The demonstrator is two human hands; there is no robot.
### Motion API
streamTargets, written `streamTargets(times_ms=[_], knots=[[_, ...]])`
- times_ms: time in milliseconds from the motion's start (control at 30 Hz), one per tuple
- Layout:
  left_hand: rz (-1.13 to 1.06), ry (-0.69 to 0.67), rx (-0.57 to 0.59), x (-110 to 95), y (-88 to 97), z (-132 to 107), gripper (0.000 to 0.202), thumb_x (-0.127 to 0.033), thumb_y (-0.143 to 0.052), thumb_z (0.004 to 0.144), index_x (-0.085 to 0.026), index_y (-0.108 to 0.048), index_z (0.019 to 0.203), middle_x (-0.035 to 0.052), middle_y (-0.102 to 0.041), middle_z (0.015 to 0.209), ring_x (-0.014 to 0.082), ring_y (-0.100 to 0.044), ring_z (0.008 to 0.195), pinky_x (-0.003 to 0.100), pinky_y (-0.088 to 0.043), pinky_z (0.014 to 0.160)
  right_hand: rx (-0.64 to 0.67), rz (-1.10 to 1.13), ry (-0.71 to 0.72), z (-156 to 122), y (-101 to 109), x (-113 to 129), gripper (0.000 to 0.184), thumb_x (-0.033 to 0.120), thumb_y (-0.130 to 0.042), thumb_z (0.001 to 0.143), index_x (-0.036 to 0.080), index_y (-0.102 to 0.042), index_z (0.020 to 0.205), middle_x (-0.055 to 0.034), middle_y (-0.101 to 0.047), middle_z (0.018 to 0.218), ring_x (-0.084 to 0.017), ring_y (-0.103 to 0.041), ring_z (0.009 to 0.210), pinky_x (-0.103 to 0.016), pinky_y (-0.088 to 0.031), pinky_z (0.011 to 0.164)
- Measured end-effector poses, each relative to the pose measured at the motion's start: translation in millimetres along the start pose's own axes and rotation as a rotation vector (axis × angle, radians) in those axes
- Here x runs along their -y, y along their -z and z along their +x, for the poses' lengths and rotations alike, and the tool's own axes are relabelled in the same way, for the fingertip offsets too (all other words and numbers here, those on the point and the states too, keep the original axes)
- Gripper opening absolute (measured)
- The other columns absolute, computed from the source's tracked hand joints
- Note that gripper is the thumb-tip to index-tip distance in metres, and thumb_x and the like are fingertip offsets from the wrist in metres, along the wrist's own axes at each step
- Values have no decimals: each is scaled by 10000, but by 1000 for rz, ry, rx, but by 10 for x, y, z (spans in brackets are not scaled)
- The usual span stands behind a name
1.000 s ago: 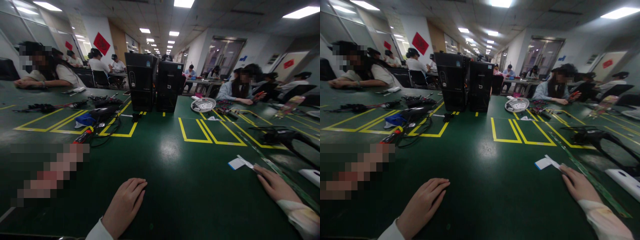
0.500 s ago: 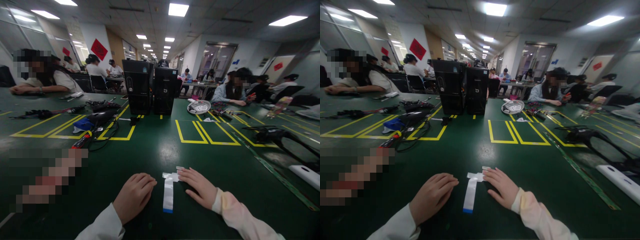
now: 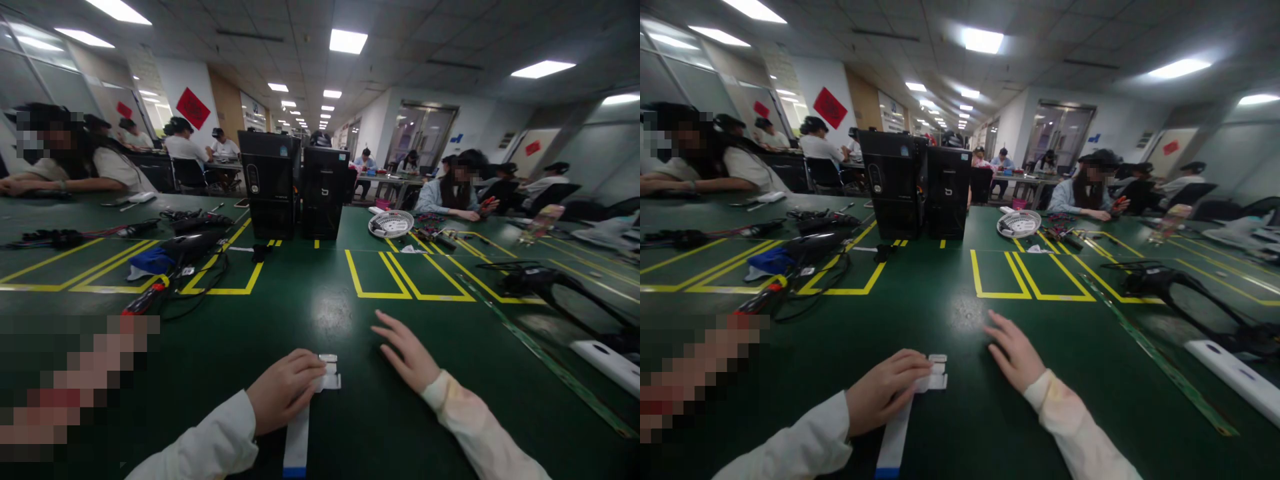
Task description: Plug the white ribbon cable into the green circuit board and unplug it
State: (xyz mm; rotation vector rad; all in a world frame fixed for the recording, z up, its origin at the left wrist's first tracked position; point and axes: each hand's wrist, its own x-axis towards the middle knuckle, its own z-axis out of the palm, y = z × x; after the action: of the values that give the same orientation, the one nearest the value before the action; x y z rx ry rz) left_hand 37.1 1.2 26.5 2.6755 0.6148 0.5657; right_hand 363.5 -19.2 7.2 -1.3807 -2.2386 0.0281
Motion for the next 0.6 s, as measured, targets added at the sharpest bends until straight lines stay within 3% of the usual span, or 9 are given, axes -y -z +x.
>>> streamTargets(times_ms=[67,133,233,367,600], knots=[[-10,-14,95,-31,20,-8,426,-194,-477,886,-217,-463,1311,56,-533,1315,225,-450,1210,400,-406,998,-185,-158,-216,-155,158,-519,417,393,-377,896,190,-550,1216,-142,-429,1374,-280,-404,1262,-492,-359,1020],[9,-32,183,-66,20,-10,471,-253,-486,896,-230,-409,1359,53,-467,1394,240,-409,1262,425,-363,1034,-284,-350,-444,-380,323,-1015,471,421,-351,862,142,-579,1166,-178,-484,1290,-320,-451,1198,-518,-370,986],[43,-11,229,-105,-19,-19,511,-309,-492,899,-235,-366,1389,58,-430,1428,250,-402,1276,438,-346,1040,-203,-552,-832,-753,534,-1519,552,426,-332,841,86,-537,1225,-213,-441,1316,-357,-388,1246,-510,-336,997],[76,10,210,-116,-90,-37,550,-325,-502,893,-236,-333,1409,56,-423,1434,246,-400,1277,421,-341,1041,-125,-601,-1125,-1069,690,-1736,666,464,-241,876,2,-436,1314,-306,-360,1355,-389,-303,1304,-499,-297,1003],[84,25,214,-97,-128,-46,529,-329,-498,890,-230,-363,1392,53,-426,1432,252,-409,1267,435,-341,1039,-11,-564,-1271,-1151,761,-1894,753,584,-202,860,53,-479,1318,-269,-403,1357,-431,-408,1213,-507,-353,914]])
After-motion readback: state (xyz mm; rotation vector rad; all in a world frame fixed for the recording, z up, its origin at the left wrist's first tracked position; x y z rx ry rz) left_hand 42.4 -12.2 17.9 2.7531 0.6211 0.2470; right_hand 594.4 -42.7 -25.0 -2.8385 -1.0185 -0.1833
